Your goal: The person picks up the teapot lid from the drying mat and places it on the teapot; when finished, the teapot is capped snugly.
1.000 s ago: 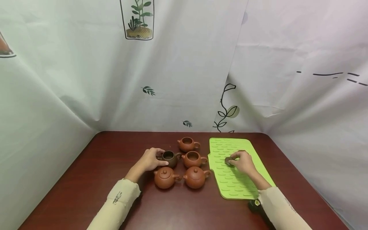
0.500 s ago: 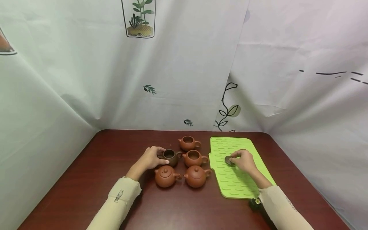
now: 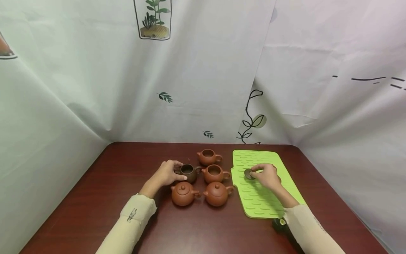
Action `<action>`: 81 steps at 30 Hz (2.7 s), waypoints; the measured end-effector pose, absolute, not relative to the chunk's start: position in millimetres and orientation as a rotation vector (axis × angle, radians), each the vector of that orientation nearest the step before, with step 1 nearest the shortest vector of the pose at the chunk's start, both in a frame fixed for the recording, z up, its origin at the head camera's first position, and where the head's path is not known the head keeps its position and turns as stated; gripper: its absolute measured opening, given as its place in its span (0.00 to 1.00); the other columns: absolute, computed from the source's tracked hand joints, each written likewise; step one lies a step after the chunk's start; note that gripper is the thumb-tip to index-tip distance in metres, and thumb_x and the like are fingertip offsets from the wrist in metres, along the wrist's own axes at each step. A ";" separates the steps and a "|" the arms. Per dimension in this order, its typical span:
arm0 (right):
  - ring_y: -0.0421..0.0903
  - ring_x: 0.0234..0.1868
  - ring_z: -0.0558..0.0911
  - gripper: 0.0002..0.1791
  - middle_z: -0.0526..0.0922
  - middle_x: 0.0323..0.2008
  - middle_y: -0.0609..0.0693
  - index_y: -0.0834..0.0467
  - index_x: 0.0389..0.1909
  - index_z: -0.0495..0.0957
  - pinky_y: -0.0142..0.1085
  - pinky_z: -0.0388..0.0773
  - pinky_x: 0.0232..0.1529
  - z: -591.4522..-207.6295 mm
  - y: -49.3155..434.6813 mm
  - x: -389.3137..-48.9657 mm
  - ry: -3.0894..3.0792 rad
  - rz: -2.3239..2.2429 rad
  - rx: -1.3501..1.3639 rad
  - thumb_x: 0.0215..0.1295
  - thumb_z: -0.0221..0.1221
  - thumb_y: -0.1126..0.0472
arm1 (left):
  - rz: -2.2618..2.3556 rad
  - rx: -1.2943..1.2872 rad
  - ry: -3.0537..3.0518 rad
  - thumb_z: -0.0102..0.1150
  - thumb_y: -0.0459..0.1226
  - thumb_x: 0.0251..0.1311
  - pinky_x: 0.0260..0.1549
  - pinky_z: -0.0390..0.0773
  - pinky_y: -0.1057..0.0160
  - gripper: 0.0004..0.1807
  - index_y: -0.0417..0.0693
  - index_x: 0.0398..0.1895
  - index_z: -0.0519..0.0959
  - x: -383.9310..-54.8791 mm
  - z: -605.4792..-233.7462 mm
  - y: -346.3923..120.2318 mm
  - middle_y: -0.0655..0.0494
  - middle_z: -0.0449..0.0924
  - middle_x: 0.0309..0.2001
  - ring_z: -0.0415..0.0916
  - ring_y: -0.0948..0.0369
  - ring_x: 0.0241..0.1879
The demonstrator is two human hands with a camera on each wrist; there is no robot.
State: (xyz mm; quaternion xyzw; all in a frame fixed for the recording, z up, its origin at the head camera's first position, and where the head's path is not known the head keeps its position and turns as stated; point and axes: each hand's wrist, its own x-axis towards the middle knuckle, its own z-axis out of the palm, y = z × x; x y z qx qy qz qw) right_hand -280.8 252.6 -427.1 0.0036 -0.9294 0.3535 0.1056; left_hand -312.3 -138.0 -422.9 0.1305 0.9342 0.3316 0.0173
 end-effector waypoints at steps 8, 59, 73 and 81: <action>0.47 0.31 0.85 0.08 0.87 0.39 0.58 0.64 0.39 0.87 0.36 0.78 0.26 -423.3 241.4 -278.7 -2.668 1.130 0.134 0.59 0.69 0.66 | 1.009 0.417 2.908 0.78 0.43 0.48 0.53 0.76 0.50 0.32 0.40 0.56 0.80 -312.1 -422.4 -137.5 0.48 0.85 0.48 0.80 0.51 0.53; 0.47 0.25 0.83 0.05 0.86 0.35 0.54 0.60 0.35 0.87 0.34 0.71 0.19 -409.2 169.6 -274.3 -2.562 1.335 0.331 0.57 0.70 0.67 | 1.001 0.367 2.907 0.77 0.43 0.49 0.55 0.75 0.48 0.32 0.42 0.58 0.80 -310.3 -420.6 -135.4 0.47 0.83 0.52 0.77 0.49 0.56; 0.41 0.26 0.79 0.05 0.84 0.29 0.49 0.59 0.34 0.87 0.35 0.76 0.27 -401.6 148.3 -272.5 -2.548 1.306 0.357 0.56 0.71 0.67 | 1.024 0.352 2.902 0.78 0.43 0.49 0.55 0.75 0.48 0.32 0.42 0.58 0.80 -308.5 -421.0 -135.9 0.47 0.83 0.51 0.77 0.49 0.55; 0.41 0.27 0.79 0.05 0.84 0.27 0.48 0.59 0.32 0.87 0.36 0.77 0.29 -397.3 132.5 -276.0 -2.530 1.315 0.379 0.54 0.72 0.67 | 1.034 0.352 2.905 0.78 0.43 0.49 0.55 0.75 0.49 0.31 0.42 0.57 0.80 -309.1 -421.3 -136.2 0.48 0.84 0.50 0.77 0.50 0.55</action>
